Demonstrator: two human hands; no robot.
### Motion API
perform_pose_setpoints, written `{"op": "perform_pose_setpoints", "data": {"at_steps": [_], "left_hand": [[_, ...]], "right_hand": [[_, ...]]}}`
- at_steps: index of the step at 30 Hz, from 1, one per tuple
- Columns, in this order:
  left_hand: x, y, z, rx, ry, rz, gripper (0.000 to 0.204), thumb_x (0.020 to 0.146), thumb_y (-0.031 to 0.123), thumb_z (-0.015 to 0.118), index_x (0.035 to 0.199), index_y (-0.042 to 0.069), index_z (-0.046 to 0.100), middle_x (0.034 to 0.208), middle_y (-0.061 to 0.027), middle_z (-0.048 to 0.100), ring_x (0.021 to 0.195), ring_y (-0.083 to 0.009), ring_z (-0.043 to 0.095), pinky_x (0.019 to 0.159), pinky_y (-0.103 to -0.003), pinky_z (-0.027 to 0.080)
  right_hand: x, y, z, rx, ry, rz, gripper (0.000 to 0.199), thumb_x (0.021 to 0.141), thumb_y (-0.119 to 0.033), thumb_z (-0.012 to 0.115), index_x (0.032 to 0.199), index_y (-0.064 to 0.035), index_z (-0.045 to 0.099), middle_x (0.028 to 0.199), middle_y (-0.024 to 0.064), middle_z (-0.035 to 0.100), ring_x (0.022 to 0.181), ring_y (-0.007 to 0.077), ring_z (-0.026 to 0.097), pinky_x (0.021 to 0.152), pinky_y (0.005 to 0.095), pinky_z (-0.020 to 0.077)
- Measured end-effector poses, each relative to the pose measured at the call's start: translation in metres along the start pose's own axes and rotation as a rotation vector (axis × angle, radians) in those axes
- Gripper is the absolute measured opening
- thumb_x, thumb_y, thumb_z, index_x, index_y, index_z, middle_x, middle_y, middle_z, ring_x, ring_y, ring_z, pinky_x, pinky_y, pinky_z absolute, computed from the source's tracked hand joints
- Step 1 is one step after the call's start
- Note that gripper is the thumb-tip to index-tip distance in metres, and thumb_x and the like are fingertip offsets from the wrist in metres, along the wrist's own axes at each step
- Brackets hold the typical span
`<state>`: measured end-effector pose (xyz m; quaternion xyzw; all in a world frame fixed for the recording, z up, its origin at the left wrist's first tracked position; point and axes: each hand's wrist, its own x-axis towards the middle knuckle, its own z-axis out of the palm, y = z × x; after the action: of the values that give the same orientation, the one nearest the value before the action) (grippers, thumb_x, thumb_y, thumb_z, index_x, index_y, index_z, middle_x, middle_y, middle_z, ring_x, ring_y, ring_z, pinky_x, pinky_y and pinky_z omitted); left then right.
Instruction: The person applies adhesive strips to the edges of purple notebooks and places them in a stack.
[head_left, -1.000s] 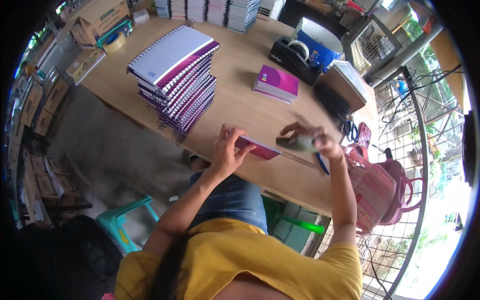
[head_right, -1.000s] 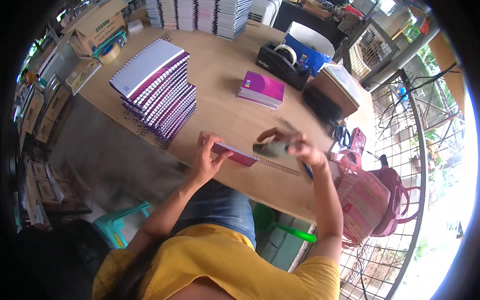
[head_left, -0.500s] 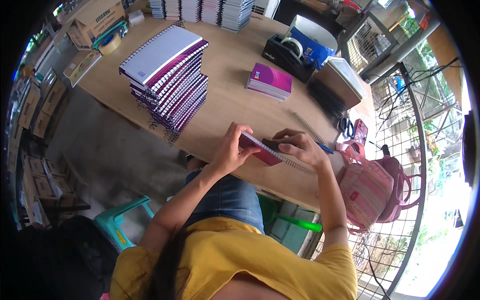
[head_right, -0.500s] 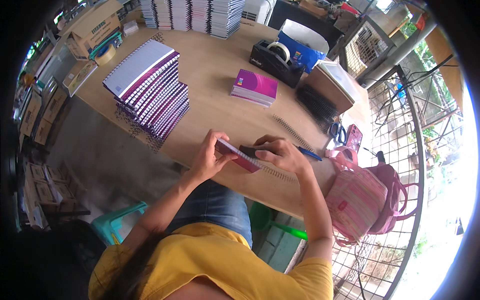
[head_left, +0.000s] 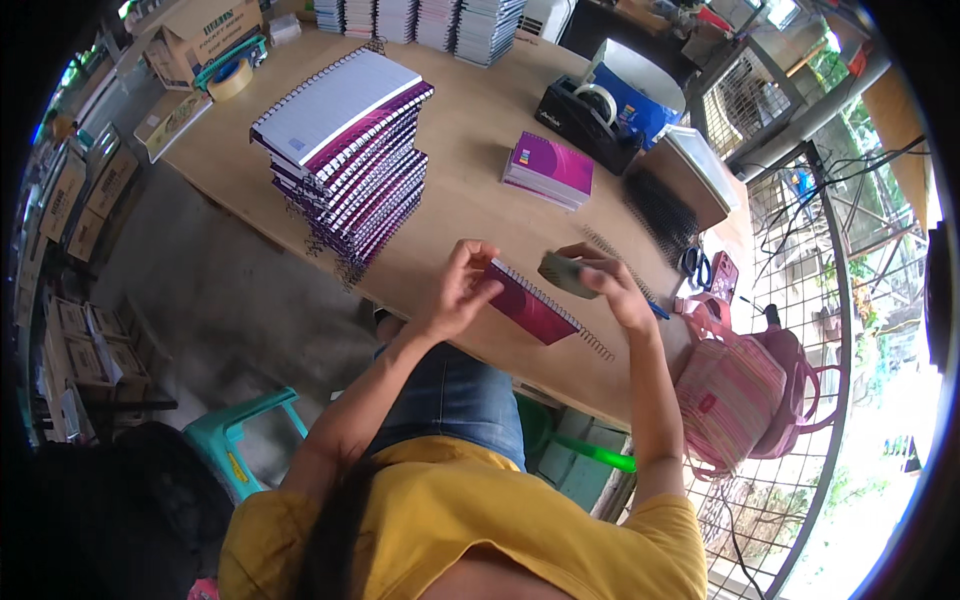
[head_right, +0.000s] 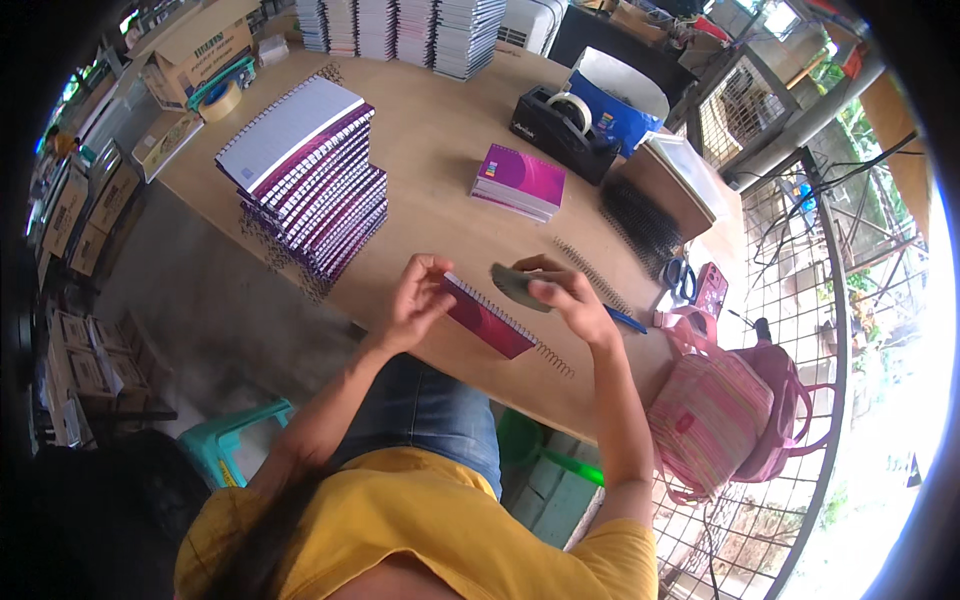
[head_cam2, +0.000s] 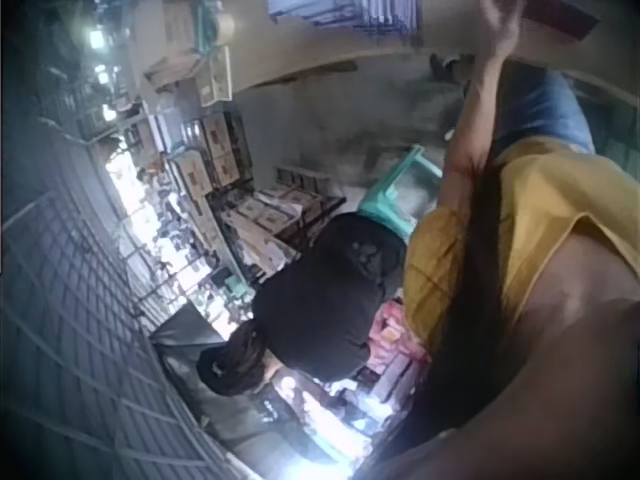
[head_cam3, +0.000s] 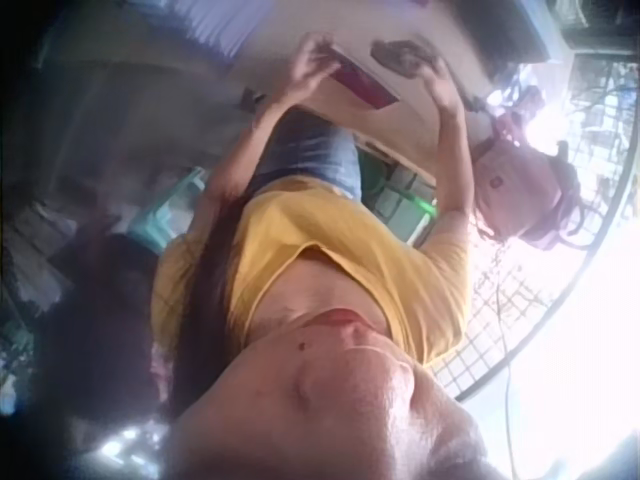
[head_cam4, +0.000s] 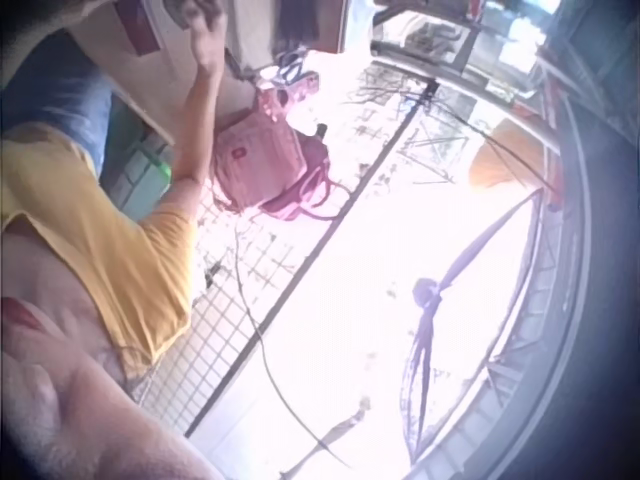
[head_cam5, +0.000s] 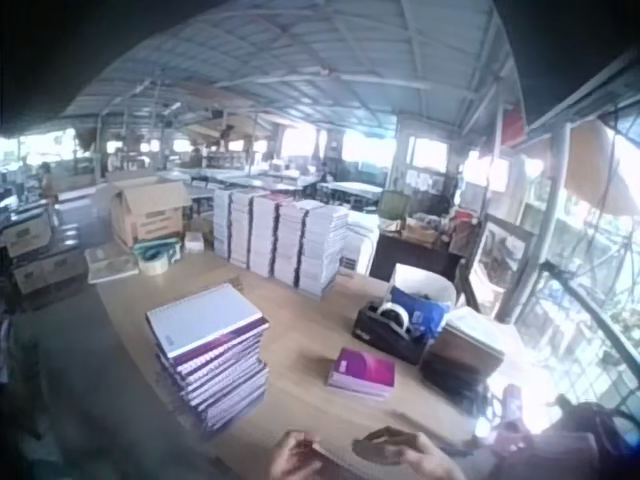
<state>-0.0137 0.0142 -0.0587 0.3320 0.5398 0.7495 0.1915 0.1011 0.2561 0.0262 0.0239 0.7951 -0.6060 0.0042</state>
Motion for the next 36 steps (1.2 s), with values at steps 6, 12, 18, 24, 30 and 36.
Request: {"op": "perform_pose_setpoints", "data": {"at_steps": [6, 12, 18, 24, 30, 36], "left_hand": [[0.013, 0.004, -0.017, 0.084, -0.113, -0.087, 0.02, 0.094, -0.005, 0.064, 0.112, 0.002, 0.056, 0.106, -0.0026, 0.059, 0.096, -0.0097, 0.061, 0.085, -0.025, 0.055], [0.014, -0.005, -0.01, -0.12, -0.056, -0.111, 0.026, 0.093, -0.004, 0.067, 0.117, 0.003, 0.056, 0.107, -0.0025, 0.059, 0.095, -0.0089, 0.06, 0.086, -0.023, 0.053], [0.005, 0.001, -0.013, -0.119, 0.035, -0.072, 0.045, 0.093, -0.007, 0.064, 0.134, 0.006, 0.051, 0.108, -0.0021, 0.06, 0.102, -0.009, 0.058, 0.091, -0.024, 0.049], [0.003, 0.029, 0.003, -0.292, 0.055, -0.217, 0.067, 0.094, -0.01, 0.059, 0.152, 0.015, 0.039, 0.107, -0.0044, 0.062, 0.095, -0.0072, 0.058, 0.084, -0.023, 0.05], [0.002, 0.033, 0.0, -0.266, 0.039, -0.281, 0.079, 0.093, -0.013, 0.054, 0.16, 0.019, 0.026, 0.117, -0.0089, 0.065, 0.091, -0.0052, 0.055, 0.079, -0.022, 0.048], [0.003, 0.046, 0.008, -0.251, 0.042, -0.211, 0.087, 0.092, -0.015, 0.052, 0.163, 0.021, 0.016, 0.112, -0.0103, 0.07, 0.086, -0.0041, 0.055, 0.076, -0.021, 0.047]], "right_hand": [[0.014, -0.005, 0.01, -0.141, -0.11, -0.017, 0.05, 0.095, -0.033, 0.056, 0.113, 0.0111, 0.07, 0.128, 0.0144, 0.064, 0.111, 0.0258, 0.061, 0.099, 0.0351, 0.0441], [0.024, -0.002, 0.013, -0.259, -0.107, -0.038, 0.048, 0.096, -0.039, 0.061, 0.122, 0.0006, 0.07, 0.131, 0.0189, 0.061, 0.11, 0.0296, 0.063, 0.095, 0.0414, 0.0487], [-0.064, 0.043, -0.021, -0.892, 0.55, 0.077, 0.056, 0.091, -0.044, 0.068, 0.131, -0.0062, 0.062, 0.128, 0.0188, 0.058, 0.118, 0.0397, 0.056, 0.1, 0.0481, 0.044], [-0.116, 0.078, -0.021, -1.415, 0.638, 0.085, 0.055, 0.089, -0.033, 0.072, 0.134, -0.0074, 0.056, 0.123, 0.0188, 0.058, 0.117, 0.0422, 0.051, 0.102, 0.0523, 0.038], [-0.098, 0.059, -0.015, -0.977, 0.699, -0.118, 0.047, 0.094, -0.025, 0.066, 0.133, -0.0004, 0.054, 0.119, 0.0218, 0.06, 0.11, 0.0412, 0.056, 0.099, 0.0497, 0.0414], [-0.052, -0.027, 0.013, -0.888, 0.495, -0.303, 0.047, 0.087, -0.011, 0.069, 0.131, 0.0012, 0.057, 0.12, 0.0205, 0.062, 0.11, 0.0392, 0.058, 0.096, 0.0469, 0.0449]]}}
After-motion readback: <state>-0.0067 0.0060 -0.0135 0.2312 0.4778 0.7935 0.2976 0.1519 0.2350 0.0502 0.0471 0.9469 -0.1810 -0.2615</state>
